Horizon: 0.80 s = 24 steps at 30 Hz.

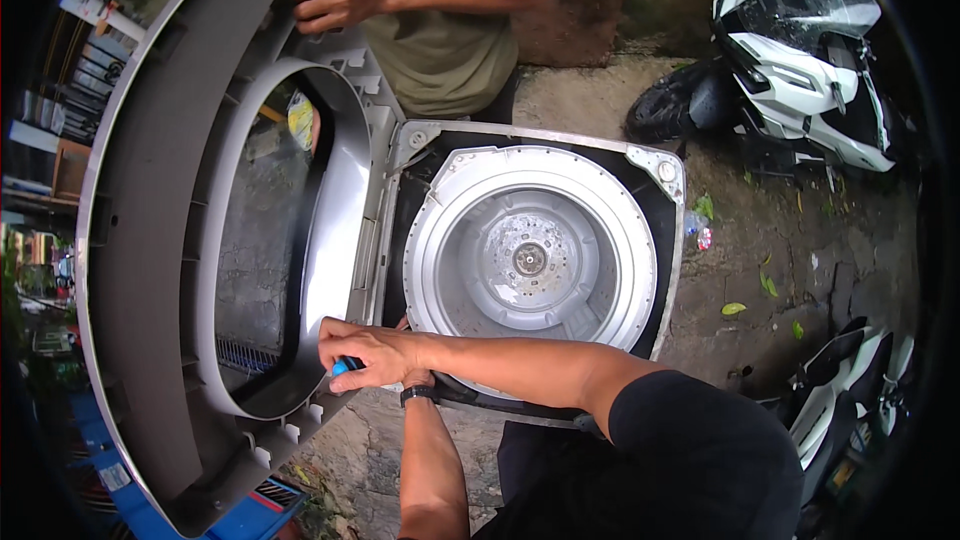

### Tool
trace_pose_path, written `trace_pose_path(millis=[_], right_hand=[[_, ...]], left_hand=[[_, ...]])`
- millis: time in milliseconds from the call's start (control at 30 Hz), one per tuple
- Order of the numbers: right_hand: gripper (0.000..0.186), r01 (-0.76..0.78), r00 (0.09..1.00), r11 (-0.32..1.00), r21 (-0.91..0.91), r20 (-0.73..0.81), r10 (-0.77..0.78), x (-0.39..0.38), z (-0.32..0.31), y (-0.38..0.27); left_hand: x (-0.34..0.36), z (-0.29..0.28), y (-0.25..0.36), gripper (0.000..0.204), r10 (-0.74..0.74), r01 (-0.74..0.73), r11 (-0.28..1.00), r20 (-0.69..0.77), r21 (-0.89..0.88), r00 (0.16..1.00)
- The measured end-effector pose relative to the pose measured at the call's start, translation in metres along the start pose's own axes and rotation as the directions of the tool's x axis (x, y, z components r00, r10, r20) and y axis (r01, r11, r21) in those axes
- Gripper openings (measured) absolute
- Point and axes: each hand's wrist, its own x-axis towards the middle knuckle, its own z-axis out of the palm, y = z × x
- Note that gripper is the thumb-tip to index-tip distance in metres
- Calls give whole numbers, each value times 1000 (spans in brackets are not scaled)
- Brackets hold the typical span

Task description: The person disassembles the top agitator assembly of a washing machine by unscrewing components with a screwdriver and prying parts loose with pliers.

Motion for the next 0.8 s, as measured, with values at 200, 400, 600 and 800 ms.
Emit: trace_pose_path(millis=[200, 400, 600, 800], right_hand=[[36, -531, 810, 828, 178, 395, 434, 19, -9, -17], [41, -50, 995, 999, -12, 90, 51, 3, 5, 0], [35, -352, 908, 934, 56, 263, 327, 13, -1, -23], [33, 211, 977, 977, -43, 45, -209, 9, 10, 10]], left_hand=[[5, -7, 2, 35, 0, 0, 1000, 3, 0, 1000], [9, -5, 6, 35, 8, -8, 1000, 12, 4, 1000], [10, -9, 4, 36, 4, -4, 1000, -1, -2, 1000], [12, 1, 7, 37, 14, -14, 1000, 17, 1, 1000]])
